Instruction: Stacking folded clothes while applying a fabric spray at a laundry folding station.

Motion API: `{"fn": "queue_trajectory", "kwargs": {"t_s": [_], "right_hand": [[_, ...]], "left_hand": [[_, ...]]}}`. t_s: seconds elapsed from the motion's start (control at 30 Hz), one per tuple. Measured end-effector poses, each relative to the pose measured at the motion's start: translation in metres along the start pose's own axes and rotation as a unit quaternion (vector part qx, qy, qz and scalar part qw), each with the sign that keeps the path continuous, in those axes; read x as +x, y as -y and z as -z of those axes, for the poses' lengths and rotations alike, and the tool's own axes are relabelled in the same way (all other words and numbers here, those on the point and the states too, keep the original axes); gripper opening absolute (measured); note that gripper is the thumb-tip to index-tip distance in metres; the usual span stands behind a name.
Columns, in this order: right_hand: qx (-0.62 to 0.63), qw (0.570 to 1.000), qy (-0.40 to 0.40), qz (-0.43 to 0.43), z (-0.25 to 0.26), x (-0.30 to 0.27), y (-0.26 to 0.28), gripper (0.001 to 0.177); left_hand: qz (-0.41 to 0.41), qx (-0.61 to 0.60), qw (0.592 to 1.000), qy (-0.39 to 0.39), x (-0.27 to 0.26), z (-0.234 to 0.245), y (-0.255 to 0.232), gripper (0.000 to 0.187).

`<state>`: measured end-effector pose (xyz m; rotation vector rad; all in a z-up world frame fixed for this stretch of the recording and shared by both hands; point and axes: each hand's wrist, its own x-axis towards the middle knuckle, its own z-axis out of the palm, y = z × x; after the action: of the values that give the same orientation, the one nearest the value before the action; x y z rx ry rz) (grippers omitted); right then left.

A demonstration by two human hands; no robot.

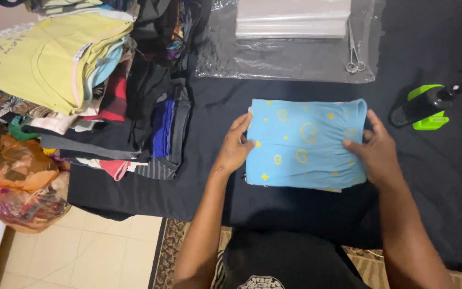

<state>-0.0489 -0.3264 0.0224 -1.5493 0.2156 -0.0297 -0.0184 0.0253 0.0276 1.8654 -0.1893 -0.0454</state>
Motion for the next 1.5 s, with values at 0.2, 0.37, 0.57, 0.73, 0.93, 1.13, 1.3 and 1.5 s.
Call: {"fn": "queue_trajectory", "kwargs": {"t_s": [0.2, 0.37, 0.57, 0.73, 0.93, 1.13, 1.3, 1.5], "right_hand": [[-0.125, 0.992, -0.027, -0.013, 0.003, -0.001, 0.007, 0.102], [-0.472, 0.779, -0.006, 0.413, -0.066, 0.006, 0.043, 0.061], [-0.636, 0.683, -0.065, 0.352, -0.11, 0.015, -0.045, 0.073], [-0.636, 0.746, -0.041, 0.193, -0.056, -0.006, -0.027, 0.071], [-0.536, 0.839, -0.071, 0.061, 0.005, -0.009, -0.064, 0.071], [-0.44, 0.779, -0.288, 0.342, 0.038, -0.005, 0.01, 0.041], [-0.374, 0.819, -0.282, 0.331, 0.098, 0.048, 0.029, 0.081], [-0.251, 0.875, -0.122, 0.395, 0.095, 0.083, 0.057, 0.059]], "left_hand": [[0.056, 0.109, 0.992, 0.031, -0.005, 0.007, -0.032, 0.076], [-0.068, 0.395, 0.916, -0.012, 0.012, -0.028, -0.072, 0.058], [-0.027, 0.409, 0.912, 0.026, 0.013, -0.061, -0.039, 0.062], [-0.012, 0.396, 0.918, 0.029, 0.012, -0.06, -0.038, 0.066], [-0.047, 0.393, 0.918, -0.017, 0.011, -0.062, -0.031, 0.068], [-0.038, 0.244, 0.966, -0.074, 0.016, -0.052, -0.02, 0.062], [0.034, 0.064, 0.996, -0.049, 0.036, -0.033, 0.008, 0.058], [0.119, -0.111, 0.986, -0.045, 0.049, -0.026, 0.02, 0.069]]}}
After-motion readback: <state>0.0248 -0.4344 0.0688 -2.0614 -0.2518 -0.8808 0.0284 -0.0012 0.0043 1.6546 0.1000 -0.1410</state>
